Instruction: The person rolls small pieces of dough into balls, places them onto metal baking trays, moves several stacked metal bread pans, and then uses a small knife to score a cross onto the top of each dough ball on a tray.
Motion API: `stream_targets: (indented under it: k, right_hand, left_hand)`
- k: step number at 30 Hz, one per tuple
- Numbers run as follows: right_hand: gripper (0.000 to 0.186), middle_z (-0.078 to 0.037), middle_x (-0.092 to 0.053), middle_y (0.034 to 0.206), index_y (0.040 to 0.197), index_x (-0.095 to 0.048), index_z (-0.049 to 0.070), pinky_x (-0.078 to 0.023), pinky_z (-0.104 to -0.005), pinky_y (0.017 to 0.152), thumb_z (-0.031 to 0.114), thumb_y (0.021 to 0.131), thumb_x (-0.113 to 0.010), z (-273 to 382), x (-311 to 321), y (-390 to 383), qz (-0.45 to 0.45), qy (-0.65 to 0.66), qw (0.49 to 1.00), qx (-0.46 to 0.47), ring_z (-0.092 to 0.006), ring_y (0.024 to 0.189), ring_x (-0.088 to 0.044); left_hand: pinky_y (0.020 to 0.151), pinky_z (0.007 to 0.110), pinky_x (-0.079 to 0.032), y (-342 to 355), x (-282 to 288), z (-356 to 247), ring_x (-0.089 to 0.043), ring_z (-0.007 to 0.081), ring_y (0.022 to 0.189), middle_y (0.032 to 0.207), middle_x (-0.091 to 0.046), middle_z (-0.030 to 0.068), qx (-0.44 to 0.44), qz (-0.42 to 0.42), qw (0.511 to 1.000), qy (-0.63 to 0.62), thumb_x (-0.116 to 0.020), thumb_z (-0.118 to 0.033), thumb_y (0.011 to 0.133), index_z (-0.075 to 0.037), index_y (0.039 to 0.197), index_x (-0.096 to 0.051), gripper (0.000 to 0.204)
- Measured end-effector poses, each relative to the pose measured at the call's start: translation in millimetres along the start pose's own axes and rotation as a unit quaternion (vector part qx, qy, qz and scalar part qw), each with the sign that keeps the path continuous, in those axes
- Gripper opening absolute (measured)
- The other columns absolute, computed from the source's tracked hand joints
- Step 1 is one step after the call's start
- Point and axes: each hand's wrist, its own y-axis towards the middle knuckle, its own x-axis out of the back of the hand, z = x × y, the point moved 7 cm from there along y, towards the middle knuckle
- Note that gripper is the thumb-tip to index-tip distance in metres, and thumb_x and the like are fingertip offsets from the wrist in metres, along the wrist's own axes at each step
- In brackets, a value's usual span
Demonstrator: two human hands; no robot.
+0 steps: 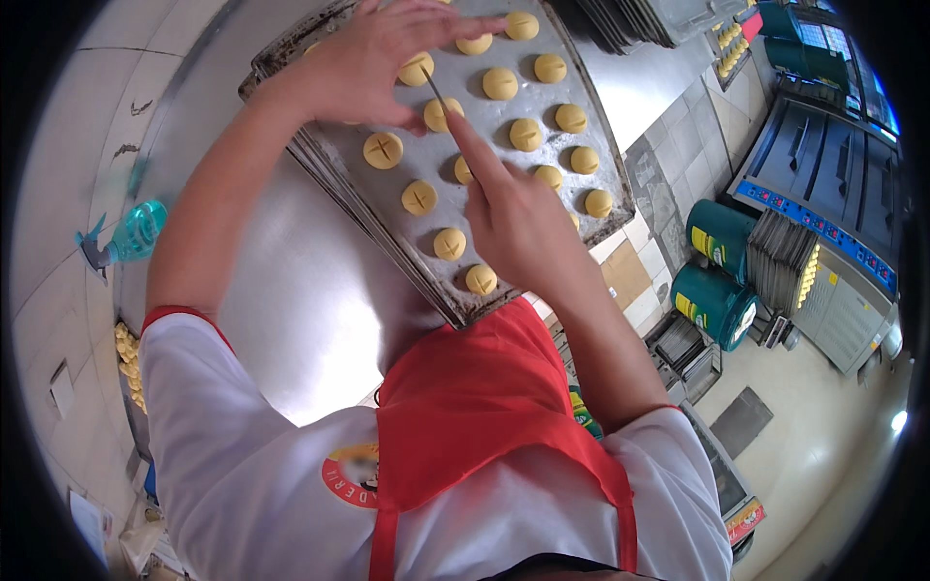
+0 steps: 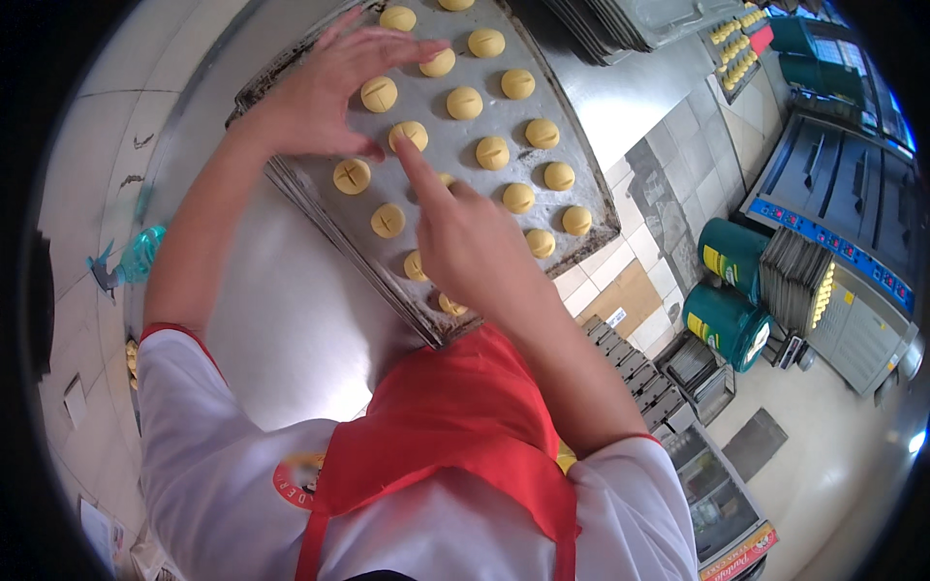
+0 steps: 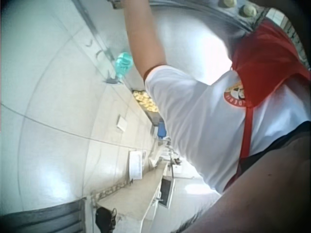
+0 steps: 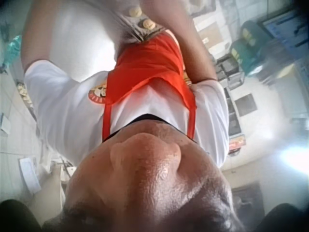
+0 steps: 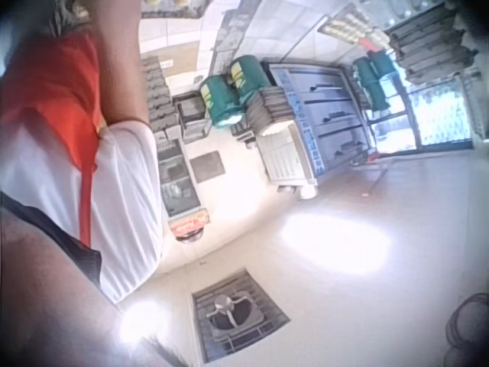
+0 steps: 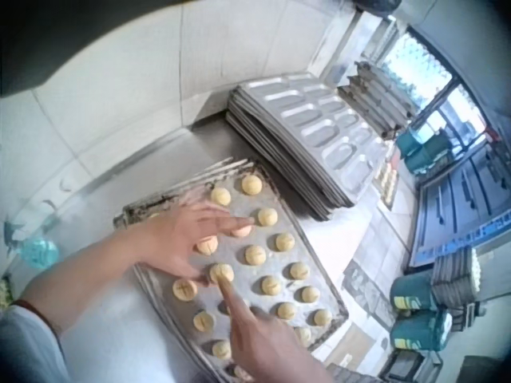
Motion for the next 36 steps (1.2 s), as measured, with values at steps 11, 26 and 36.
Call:
stream_targets:
  k: [11, 26, 36]
  right_hand:
    - [0.073, -0.029, -0.074, 0.098, 0.169, -0.034, 0.012, -0.056, -0.0598, 0.079, 0.007, 0.1, -0.056, 23.5, 8.6, 23.2, 0.023, 0.026, 0.999, 0.015, -0.0499, 0.086, -0.073]
    - [0.065, -0.029, -0.072, 0.09, 0.165, -0.041, 0.009, -0.055, -0.0577, 0.078, 0.007, 0.102, -0.054, 9.2, 40.6, 112.4, -0.069, -0.016, 0.997, 0.027, -0.0476, 0.082, -0.072]
    - [0.07, -0.029, -0.072, 0.091, 0.168, -0.038, 0.013, -0.056, -0.0562, 0.078, 0.006, 0.101, -0.054, -10.3, 41.3, 40.4, -0.024, 0.0, 0.999, -0.028, -0.0468, 0.081, -0.072]
  left_hand:
    - [0.138, 0.056, -0.013, -1.9, 29.6, 46.6, -0.057, 0.0215, 0.144, 0.137, -0.074, -0.0045, 0.023, 0.012, 1.0, -0.003, -0.098, -0.014, 0.059, -0.034, 0.163, -0.05, 0.117]
    - [0.127, 0.05, -0.028, 45.3, 46.3, 95.7, -0.058, 0.0286, 0.14, 0.15, -0.062, 0.0072, 0.001, 0.022, 1.0, 0.002, -0.097, -0.031, 0.062, -0.021, 0.165, -0.045, 0.116]
    - [0.136, 0.053, -0.019, 60.9, 11.1, 71.1, -0.055, 0.0213, 0.144, 0.135, -0.075, -0.004, -0.013, -0.01, 1.0, -0.025, -0.091, -0.014, 0.072, -0.033, 0.162, -0.052, 0.1]
